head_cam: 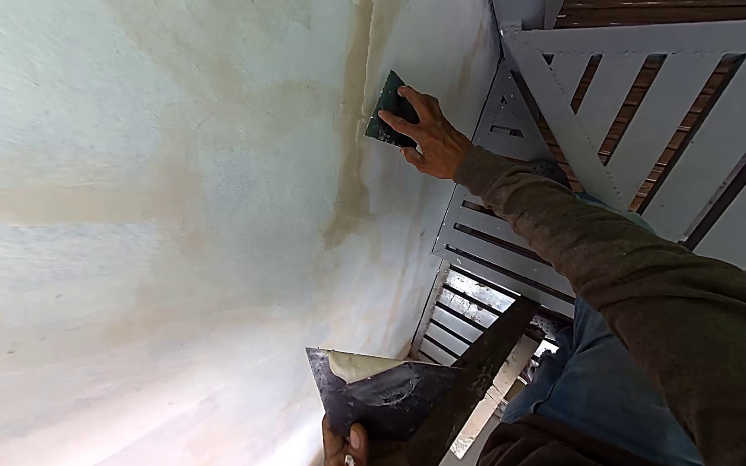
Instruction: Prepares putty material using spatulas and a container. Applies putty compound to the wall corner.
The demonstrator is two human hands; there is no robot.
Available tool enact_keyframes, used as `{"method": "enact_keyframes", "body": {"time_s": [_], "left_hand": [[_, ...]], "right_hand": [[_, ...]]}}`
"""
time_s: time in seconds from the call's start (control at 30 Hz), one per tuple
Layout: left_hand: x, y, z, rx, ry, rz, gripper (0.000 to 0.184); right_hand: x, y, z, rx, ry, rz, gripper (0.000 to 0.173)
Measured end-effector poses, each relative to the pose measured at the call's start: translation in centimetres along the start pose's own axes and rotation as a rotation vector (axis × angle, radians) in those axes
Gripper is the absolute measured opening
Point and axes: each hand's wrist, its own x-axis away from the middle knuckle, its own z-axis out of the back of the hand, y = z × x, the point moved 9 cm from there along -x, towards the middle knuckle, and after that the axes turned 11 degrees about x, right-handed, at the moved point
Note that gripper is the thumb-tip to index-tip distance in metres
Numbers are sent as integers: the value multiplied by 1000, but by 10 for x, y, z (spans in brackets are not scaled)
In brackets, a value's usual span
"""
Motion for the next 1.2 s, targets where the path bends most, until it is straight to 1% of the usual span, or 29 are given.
{"method": "enact_keyframes", "body": {"time_s": [0.1,0.23,0.37,0.5,0.63,0.73,0.87,0.93,1.0,1.07,1.1,1.13,1.2], "left_hand": [[0,0,2,-19,-2,-7,28],[0,2,0,-67,18,-4,27],[1,0,0,-36,26,9,30],[2,0,2,-49,44,-3,30],[2,0,-1,-36,48,12,30],[2,0,0,-44,44,19,30],[1,0,-1,-38,40,29,30],[1,0,-3,-51,24,23,30],[-1,2,-5,-89,8,9,29],[-1,3,-5,-97,-1,-8,29],[-1,3,-6,-92,-5,-13,28],[-2,3,-7,-86,-10,-19,28],[-3,1,-8,-71,-17,-18,27]], "right_hand": [[-11,-9,1,111,-34,108,65],[-21,-5,-1,200,-86,128,65],[-25,0,-6,250,-75,161,65],[-24,9,-15,235,-61,155,64],[-16,30,-30,206,-67,103,64],[-9,40,-47,121,13,81,63],[6,44,-73,-20,88,-28,67],[17,41,-83,-112,79,-111,69],[30,41,-94,-162,-58,-198,74],[48,51,-100,-203,-216,-303,72],[56,57,-97,-259,-233,-378,69],[60,61,-89,-330,-195,-448,69],[50,56,-69,-478,-68,-539,73]]}}
